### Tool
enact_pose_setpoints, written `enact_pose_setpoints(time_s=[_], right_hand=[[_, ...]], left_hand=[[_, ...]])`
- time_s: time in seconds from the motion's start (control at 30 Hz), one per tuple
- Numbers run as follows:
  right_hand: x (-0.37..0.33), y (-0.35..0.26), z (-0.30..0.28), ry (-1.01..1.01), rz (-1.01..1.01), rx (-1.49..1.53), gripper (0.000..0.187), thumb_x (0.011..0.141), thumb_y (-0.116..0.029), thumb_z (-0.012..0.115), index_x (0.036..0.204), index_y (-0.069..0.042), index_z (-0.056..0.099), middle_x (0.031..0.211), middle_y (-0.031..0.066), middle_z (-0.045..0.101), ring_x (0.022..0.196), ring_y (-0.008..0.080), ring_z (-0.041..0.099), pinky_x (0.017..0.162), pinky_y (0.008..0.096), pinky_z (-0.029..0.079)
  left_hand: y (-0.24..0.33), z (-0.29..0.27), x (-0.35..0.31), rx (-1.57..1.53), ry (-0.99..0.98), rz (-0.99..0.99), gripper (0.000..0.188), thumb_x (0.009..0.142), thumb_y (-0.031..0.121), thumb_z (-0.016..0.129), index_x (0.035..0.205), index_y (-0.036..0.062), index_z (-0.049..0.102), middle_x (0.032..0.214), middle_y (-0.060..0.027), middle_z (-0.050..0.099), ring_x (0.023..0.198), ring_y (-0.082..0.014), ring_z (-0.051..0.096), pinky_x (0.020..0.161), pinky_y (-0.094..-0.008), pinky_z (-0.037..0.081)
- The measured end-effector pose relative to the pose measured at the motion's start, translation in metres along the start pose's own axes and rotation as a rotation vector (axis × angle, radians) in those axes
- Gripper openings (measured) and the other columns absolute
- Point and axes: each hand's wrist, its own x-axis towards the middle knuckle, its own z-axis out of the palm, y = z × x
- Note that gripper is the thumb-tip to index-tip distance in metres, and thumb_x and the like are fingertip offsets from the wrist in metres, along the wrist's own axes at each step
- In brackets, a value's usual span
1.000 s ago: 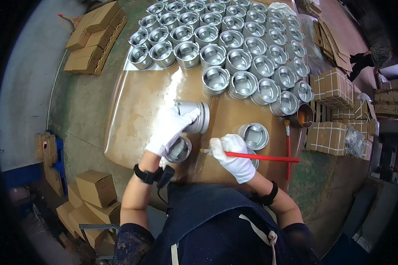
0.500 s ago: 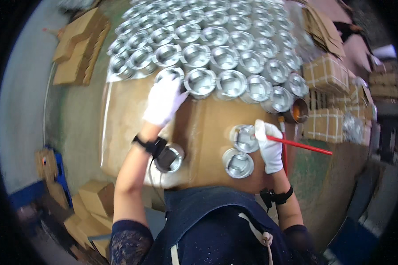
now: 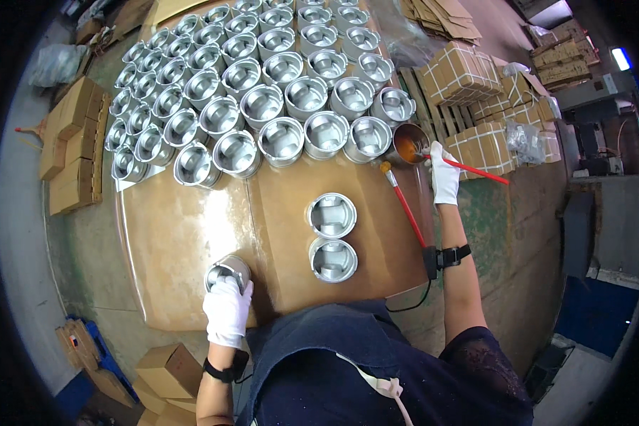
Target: The person picks up small metal cans from a bin and places them on a cardboard-covered table. Using a red paintbrush and a small container of orange paint, the person applies paint to the rim of each can. The person then moves a stack of cardboard sheets to a different location before returning to the table to continue painting more cans.
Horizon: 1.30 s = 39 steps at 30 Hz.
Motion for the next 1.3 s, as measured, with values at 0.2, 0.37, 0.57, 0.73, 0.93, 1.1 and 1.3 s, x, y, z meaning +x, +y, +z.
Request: enact_pose_setpoints(time_s=[0.2,0.37,0.57,0.73,0.93,1.1,1.3], right_hand=[[-0.042,-0.049,0.009,-0.003,0.017,0.187,0.047,0.099,-0.044,0.053,0.095,-0.002,0.072,0.072,0.0012,0.066,0.062,0.0074,0.054,0.061,0.0233,0.042],[-0.132,-0.113,0.054,-0.239,-0.108,0.294,0.047,0.101,-0.043,0.050,0.086,-0.002,0.069,0.076,0.0053,0.069,0.066,0.0082,0.057,0.065,0.0238,0.045],[-0.225,-0.161,0.104,-0.751,-0.193,0.508,0.035,0.101,-0.022,0.049,0.083,0.004,0.064,0.082,0.0150,0.072,0.070,0.0163,0.066,0.064,0.0282,0.052],[-0.229,-0.162,0.120,-0.698,-0.014,0.196,0.052,0.100,-0.039,0.049,0.077,0.003,0.068,0.069,0.0119,0.069,0.060,0.0171,0.064,0.058,0.0293,0.049],[-0.200,-0.154,0.129,-0.658,0.166,0.271,0.051,0.098,-0.042,0.052,0.076,0.001,0.069,0.067,0.0080,0.067,0.055,0.0125,0.057,0.058,0.0268,0.046],[-0.189,-0.163,0.138,-0.811,-0.029,0.236,0.048,0.098,-0.040,0.054,0.073,-0.001,0.067,0.067,0.0068,0.065,0.060,0.0123,0.059,0.059,0.0278,0.045],[-0.234,-0.133,0.140,-0.654,-1.059,-0.079,0.017,0.084,-0.009,0.064,0.069,-0.009,0.055,0.061,0.0079,0.044,0.057,0.0269,0.047,0.053,0.0408,0.038]], left_hand=[[-0.052,0.015,0.023,-1.340,-0.148,-0.547,0.039,0.086,0.037,0.071,0.103,0.0018,0.069,0.084,-0.0053,0.070,0.072,-0.0181,0.066,0.071,-0.0383,0.055],[-0.019,-0.010,0.052,-2.189,0.172,-0.578,0.039,0.096,0.031,0.061,0.123,0.0026,0.058,0.111,-0.0064,0.064,0.096,-0.0132,0.061,0.084,-0.0288,0.050],[0.023,-0.039,0.071,-2.682,0.112,-0.466,0.043,0.102,0.037,0.048,0.129,0.0049,0.051,0.124,-0.0109,0.060,0.107,-0.0215,0.062,0.092,-0.0338,0.052],[0.023,-0.033,0.066,-2.779,0.030,-0.422,0.046,0.100,0.042,0.049,0.130,0.0068,0.049,0.127,-0.0119,0.059,0.113,-0.0228,0.061,0.098,-0.0369,0.052],[0.010,-0.035,0.060,-2.816,-0.105,-0.624,0.053,0.099,0.039,0.052,0.139,0.0061,0.042,0.132,-0.0131,0.056,0.113,-0.0247,0.061,0.099,-0.0389,0.051],[-0.024,-0.047,0.055,-1.935,-0.329,-0.150,0.033,0.086,0.032,0.069,0.109,0.0094,0.071,0.100,-0.0038,0.072,0.089,-0.0250,0.070,0.082,-0.0348,0.054],[-0.005,-0.023,0.056,-1.758,-0.167,-0.440,0.034,0.084,0.026,0.073,0.106,-0.0001,0.069,0.094,-0.0094,0.073,0.083,-0.0150,0.068,0.075,-0.0303,0.053]])
